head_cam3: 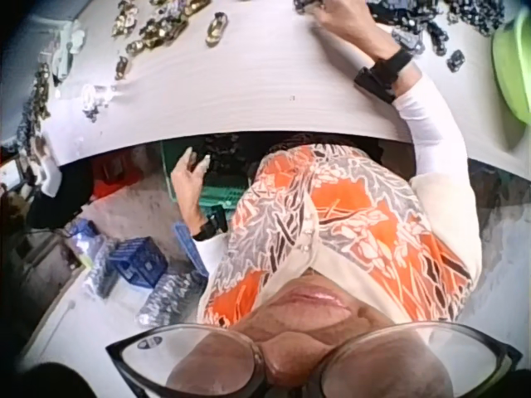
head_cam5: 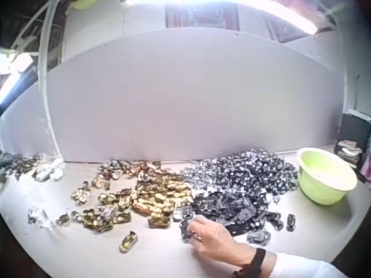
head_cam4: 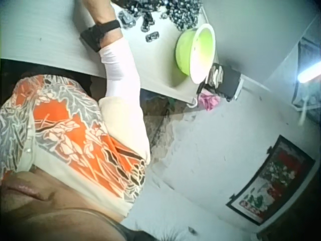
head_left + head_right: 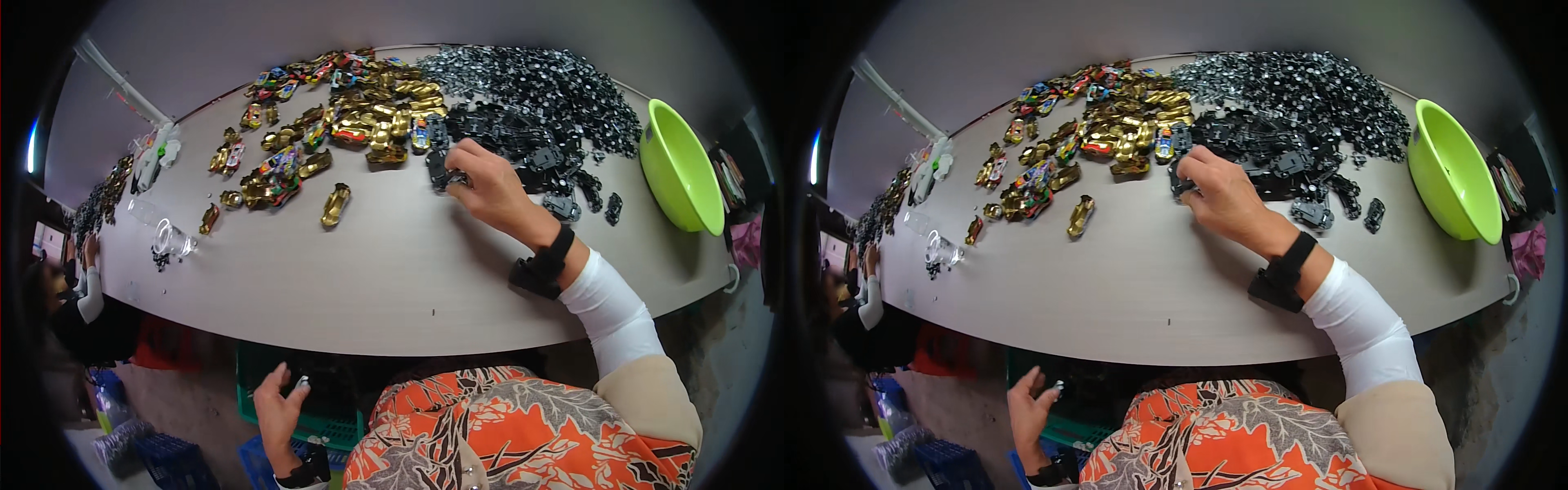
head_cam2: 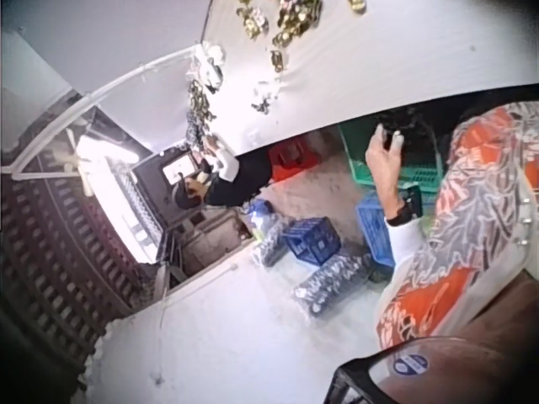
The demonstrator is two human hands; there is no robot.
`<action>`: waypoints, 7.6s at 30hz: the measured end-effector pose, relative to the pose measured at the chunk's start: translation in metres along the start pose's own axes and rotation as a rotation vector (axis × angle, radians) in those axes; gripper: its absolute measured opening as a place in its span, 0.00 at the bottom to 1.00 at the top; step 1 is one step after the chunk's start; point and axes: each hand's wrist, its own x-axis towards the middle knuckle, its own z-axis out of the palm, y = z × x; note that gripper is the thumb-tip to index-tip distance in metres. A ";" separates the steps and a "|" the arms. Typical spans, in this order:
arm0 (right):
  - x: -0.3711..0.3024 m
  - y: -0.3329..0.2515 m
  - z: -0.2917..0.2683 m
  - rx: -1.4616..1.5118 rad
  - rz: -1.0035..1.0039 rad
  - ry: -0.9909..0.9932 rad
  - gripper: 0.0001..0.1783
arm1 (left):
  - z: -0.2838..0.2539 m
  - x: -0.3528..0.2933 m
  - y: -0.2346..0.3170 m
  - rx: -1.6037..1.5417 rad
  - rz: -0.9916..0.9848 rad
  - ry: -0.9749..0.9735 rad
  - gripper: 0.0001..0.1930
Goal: The person assembles small toy cars by hand at a table. They repeatedly pick up a black chassis and a colored body, fit the body onto the chassis, and place the completed car on the table. The process is repeated for multiple cars of different colors.
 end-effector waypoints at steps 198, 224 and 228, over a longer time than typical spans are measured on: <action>-0.051 -0.050 0.000 0.839 0.534 -0.453 0.05 | 0.072 0.105 0.199 -0.665 0.173 -0.688 0.08; -0.054 -0.041 -0.008 1.039 0.661 -0.427 0.08 | 0.091 0.112 0.189 -1.307 -0.234 -0.537 0.09; -0.047 -0.036 -0.021 1.090 0.633 -0.296 0.06 | 0.087 0.107 0.189 -1.273 -0.141 -0.700 0.11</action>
